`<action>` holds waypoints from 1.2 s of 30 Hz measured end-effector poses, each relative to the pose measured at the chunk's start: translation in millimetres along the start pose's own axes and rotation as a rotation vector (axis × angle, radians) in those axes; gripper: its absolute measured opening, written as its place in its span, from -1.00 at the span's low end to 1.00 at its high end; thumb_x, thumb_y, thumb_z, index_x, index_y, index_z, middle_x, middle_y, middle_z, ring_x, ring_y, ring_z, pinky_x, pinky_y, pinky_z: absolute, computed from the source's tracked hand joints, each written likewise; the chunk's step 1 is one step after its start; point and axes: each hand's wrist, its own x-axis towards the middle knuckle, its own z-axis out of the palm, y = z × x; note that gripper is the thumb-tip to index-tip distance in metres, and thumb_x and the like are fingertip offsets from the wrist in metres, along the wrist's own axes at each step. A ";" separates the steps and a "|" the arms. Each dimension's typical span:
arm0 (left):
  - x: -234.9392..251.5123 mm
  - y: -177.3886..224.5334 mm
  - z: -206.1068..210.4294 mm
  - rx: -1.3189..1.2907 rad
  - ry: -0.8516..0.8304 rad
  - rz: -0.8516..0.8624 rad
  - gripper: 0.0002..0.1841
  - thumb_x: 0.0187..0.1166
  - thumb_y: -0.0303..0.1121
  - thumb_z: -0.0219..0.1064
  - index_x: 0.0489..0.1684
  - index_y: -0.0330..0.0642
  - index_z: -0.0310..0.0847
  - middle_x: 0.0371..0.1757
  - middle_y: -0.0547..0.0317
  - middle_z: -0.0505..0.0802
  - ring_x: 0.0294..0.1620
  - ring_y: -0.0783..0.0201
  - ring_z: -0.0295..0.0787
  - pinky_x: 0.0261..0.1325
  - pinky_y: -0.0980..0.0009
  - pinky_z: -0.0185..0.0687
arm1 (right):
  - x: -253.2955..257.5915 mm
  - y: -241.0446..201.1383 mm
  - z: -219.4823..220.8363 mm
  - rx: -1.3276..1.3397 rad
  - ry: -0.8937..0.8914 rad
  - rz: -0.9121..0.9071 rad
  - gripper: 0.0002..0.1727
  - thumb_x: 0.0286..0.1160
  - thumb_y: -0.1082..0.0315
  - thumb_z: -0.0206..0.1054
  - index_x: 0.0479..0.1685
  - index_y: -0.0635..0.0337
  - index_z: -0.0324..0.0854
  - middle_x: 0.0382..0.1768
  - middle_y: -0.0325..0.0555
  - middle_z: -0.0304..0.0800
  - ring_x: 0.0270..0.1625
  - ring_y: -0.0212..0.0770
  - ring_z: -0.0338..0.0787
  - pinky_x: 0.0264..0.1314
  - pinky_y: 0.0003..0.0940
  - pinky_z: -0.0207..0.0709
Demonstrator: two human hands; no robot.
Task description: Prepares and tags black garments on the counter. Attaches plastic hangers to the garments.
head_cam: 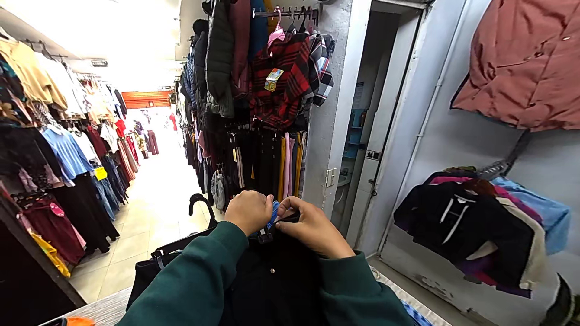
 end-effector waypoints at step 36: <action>-63.2 -28.5 3.1 -0.103 -0.448 0.017 -0.58 0.87 -0.27 -0.01 0.42 -0.42 0.54 0.42 -0.31 0.67 0.56 -0.16 0.53 0.63 -0.17 0.26 | -3.5 -19.7 24.9 -0.203 -0.029 -0.248 -0.73 0.70 0.11 0.26 0.07 -0.02 0.82 -0.11 -0.25 0.87 -0.04 -0.30 0.82 0.08 -0.10 0.68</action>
